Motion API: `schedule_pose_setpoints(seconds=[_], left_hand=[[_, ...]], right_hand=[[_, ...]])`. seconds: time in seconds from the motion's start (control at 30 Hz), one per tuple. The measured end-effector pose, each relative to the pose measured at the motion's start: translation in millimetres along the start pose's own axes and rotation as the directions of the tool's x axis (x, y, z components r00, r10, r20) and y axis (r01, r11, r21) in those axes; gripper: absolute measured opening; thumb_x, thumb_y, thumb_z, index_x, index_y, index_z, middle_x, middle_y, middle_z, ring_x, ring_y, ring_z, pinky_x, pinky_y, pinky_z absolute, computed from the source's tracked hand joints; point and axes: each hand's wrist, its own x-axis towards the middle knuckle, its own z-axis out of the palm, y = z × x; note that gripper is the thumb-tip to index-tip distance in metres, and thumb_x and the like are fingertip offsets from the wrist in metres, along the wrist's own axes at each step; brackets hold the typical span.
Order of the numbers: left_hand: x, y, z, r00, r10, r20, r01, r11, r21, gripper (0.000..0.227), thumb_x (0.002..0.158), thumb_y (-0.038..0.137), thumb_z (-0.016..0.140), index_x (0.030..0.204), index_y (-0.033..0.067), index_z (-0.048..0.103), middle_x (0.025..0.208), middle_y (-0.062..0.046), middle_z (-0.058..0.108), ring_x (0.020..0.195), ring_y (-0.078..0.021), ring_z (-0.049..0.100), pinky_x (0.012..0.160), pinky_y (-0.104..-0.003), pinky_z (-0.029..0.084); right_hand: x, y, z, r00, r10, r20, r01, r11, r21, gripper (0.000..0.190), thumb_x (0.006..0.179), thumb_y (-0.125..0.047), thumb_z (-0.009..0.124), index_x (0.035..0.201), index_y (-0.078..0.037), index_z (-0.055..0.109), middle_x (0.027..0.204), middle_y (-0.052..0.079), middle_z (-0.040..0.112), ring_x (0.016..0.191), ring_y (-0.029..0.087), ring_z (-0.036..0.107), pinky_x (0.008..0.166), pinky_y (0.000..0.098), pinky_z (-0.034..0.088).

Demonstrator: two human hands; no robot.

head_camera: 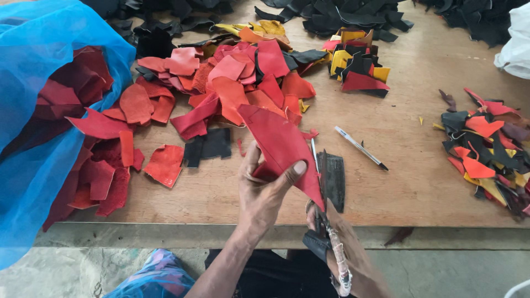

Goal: The person applies small black adhesive strips to red leather scraps by hand, uses a pen-like tool to mark the pieces, and trims several scraps with shears on a workbench covered in material.

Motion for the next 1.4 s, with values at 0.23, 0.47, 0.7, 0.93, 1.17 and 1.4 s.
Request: schedule_pose_setpoints(seconds=[0.23, 0.47, 0.7, 0.93, 1.17, 1.4], left_hand=[[-6.8, -1.1, 2.9, 0.998, 0.063, 0.023, -0.064, 0.996, 0.068, 0.053, 0.089, 0.001, 0.080, 0.137, 0.0002, 0.057, 0.118, -0.007, 0.072, 0.103, -0.0118, 0.070, 0.089, -0.028, 0.060], [-6.3, -4.0, -0.9, 0.998, 0.050, 0.038, -0.052, 0.998, 0.037, 0.052, 0.089, -0.003, 0.078, 0.136, 0.0009, 0.057, 0.117, -0.007, 0.072, 0.103, -0.0119, 0.071, 0.090, -0.029, 0.060], [-5.5, -5.7, -6.9, 0.998, 0.038, 0.049, -0.042, 0.997, 0.069, 0.049, 0.089, -0.003, 0.079, 0.134, 0.0008, 0.059, 0.115, -0.008, 0.074, 0.101, -0.0121, 0.072, 0.088, -0.029, 0.062], [-6.5, -13.6, -21.6, 0.991, -0.007, 0.132, -0.010, 0.992, 0.129, 0.045, 0.088, 0.000, 0.081, 0.129, -0.0007, 0.062, 0.113, -0.005, 0.073, 0.098, -0.0099, 0.070, 0.085, -0.028, 0.061], [-13.4, -27.1, -35.9, 0.907, -0.343, 0.243, 0.349, 0.937, 0.019, 0.026, 0.094, 0.005, 0.077, 0.116, -0.0064, 0.069, 0.101, -0.008, 0.078, 0.088, -0.0118, 0.072, 0.076, -0.028, 0.062], [-19.8, -21.9, -44.9, 0.796, -0.531, 0.290, 0.525, 0.845, 0.106, 0.028, 0.092, 0.013, 0.074, 0.114, 0.0006, 0.063, 0.091, -0.010, 0.075, 0.069, -0.0179, 0.074, 0.049, -0.028, 0.060]], right_hand=[[-0.2, 1.5, 0.8, 0.935, -0.351, -0.043, 0.339, 0.924, -0.175, 0.029, 0.082, -0.011, 0.070, 0.099, -0.008, 0.046, 0.089, 0.011, 0.051, 0.078, 0.029, 0.056, 0.072, 0.0412, 0.048], [-1.5, 4.3, 1.8, 0.973, -0.196, -0.124, 0.192, 0.980, -0.045, 0.020, 0.081, -0.010, 0.070, 0.088, -0.007, 0.051, 0.065, 0.008, 0.051, 0.050, 0.026, 0.057, 0.051, 0.0409, 0.046], [3.0, 18.1, 5.6, 0.909, -0.331, -0.252, 0.305, 0.942, -0.138, 0.020, 0.083, -0.007, 0.075, 0.080, -0.008, 0.055, 0.059, 0.001, 0.050, 0.050, 0.010, 0.049, 0.047, 0.0312, 0.040], [3.7, 41.0, 3.1, 0.938, -0.260, -0.230, 0.255, 0.966, -0.049, 0.018, 0.081, -0.009, 0.076, 0.078, -0.008, 0.058, 0.062, 0.000, 0.055, 0.052, 0.007, 0.049, 0.045, 0.0284, 0.039], [43.0, 58.5, -26.3, 0.998, -0.022, -0.064, 0.068, 0.400, 0.914, 0.028, 0.092, -0.029, 0.066, 0.096, -0.002, 0.058, 0.100, 0.014, 0.063, 0.076, 0.024, 0.069, 0.057, 0.0351, 0.060], [77.8, 34.8, -70.5, 0.889, -0.322, -0.326, 0.456, 0.549, 0.701, 0.027, 0.088, 0.002, 0.067, 0.109, -0.008, 0.053, 0.110, 0.018, 0.068, 0.092, 0.027, 0.071, 0.069, 0.0379, 0.061]])
